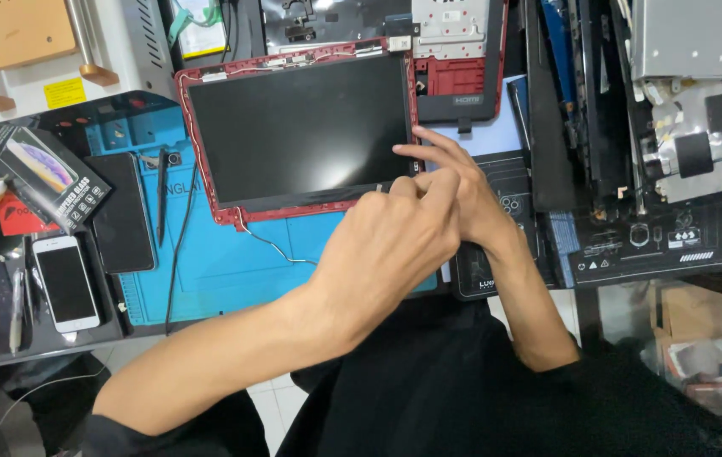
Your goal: The person aligns a red laptop chassis on a blue mat, then places a black screen assembly onto it. They use a screwdriver to fasten screws around the screen's perimeter, securing the display to the chassis.
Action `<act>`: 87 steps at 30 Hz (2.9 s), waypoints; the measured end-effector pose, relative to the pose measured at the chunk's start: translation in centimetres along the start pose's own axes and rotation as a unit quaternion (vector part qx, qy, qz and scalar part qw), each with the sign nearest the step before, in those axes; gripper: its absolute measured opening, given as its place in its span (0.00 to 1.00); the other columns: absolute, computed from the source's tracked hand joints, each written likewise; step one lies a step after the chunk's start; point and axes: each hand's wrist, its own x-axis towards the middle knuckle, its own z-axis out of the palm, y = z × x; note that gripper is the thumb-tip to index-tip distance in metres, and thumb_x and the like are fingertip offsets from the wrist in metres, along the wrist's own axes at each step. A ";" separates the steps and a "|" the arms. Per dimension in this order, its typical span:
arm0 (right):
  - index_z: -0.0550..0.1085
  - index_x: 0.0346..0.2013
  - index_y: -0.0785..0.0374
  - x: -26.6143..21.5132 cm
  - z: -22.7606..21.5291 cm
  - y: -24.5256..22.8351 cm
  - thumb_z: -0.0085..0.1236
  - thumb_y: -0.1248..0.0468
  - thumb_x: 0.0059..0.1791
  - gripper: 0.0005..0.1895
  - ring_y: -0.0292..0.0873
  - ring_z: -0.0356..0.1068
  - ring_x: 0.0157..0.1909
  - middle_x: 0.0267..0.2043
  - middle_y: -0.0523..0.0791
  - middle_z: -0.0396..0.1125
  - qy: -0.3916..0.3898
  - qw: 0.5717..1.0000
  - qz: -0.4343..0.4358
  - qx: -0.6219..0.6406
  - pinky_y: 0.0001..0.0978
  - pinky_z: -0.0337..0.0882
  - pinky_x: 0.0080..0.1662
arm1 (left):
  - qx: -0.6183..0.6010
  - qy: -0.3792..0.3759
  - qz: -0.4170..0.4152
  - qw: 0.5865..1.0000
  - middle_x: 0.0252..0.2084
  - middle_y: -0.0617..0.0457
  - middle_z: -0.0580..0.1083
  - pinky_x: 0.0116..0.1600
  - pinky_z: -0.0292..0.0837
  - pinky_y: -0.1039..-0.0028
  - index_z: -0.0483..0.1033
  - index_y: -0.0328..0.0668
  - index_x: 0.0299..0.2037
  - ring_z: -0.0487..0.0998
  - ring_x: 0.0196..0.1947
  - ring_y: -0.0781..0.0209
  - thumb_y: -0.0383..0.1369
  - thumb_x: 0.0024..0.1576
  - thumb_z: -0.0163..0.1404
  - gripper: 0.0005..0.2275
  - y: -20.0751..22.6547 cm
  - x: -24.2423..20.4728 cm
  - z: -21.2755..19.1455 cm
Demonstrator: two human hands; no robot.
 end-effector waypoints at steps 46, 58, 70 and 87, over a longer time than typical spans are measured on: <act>0.81 0.36 0.66 0.2 0.3 0.8 0.65 0.66 0.43 0.09 0.55 0.60 0.73 0.61 0.48 0.71 0.020 0.999 0.030 0.008 0.49 0.63 0.69 | 0.010 0.006 0.012 1.000 0.36 0.48 0.71 0.21 0.73 0.80 0.77 0.30 0.34 0.77 0.30 0.63 0.27 0.39 0.55 0.12 -0.8 0.6 -0.2; 0.82 0.30 0.60 0.3 -0.1 0.8 0.64 0.66 0.39 0.06 0.53 0.58 0.75 0.65 0.45 0.69 -0.006 1.000 0.028 -0.002 0.46 0.63 0.71 | 0.044 0.020 0.012 0.999 0.32 0.48 0.72 0.22 0.69 0.81 0.79 0.32 0.31 0.75 0.28 0.65 0.29 0.44 0.54 0.08 -0.2 0.1 -0.9; 0.82 0.34 0.60 0.0 0.5 1.2 0.67 0.69 0.40 0.08 0.53 0.59 0.75 0.65 0.45 0.68 0.007 1.000 0.017 -0.001 0.47 0.64 0.71 | -0.010 0.043 -0.032 0.999 0.32 0.51 0.69 0.21 0.71 0.80 0.77 0.36 0.29 0.76 0.28 0.64 0.27 0.43 0.54 0.05 -0.8 -0.2 -0.9; 0.81 0.31 0.62 -0.1 0.3 0.6 0.67 0.68 0.40 0.06 0.54 0.58 0.76 0.66 0.46 0.68 0.008 1.000 0.018 0.002 0.48 0.62 0.72 | 0.037 -0.079 0.066 0.994 0.29 0.54 0.67 0.26 0.71 0.78 0.73 0.38 0.26 0.75 0.30 0.65 0.28 0.45 0.54 0.04 -0.9 -0.1 -0.5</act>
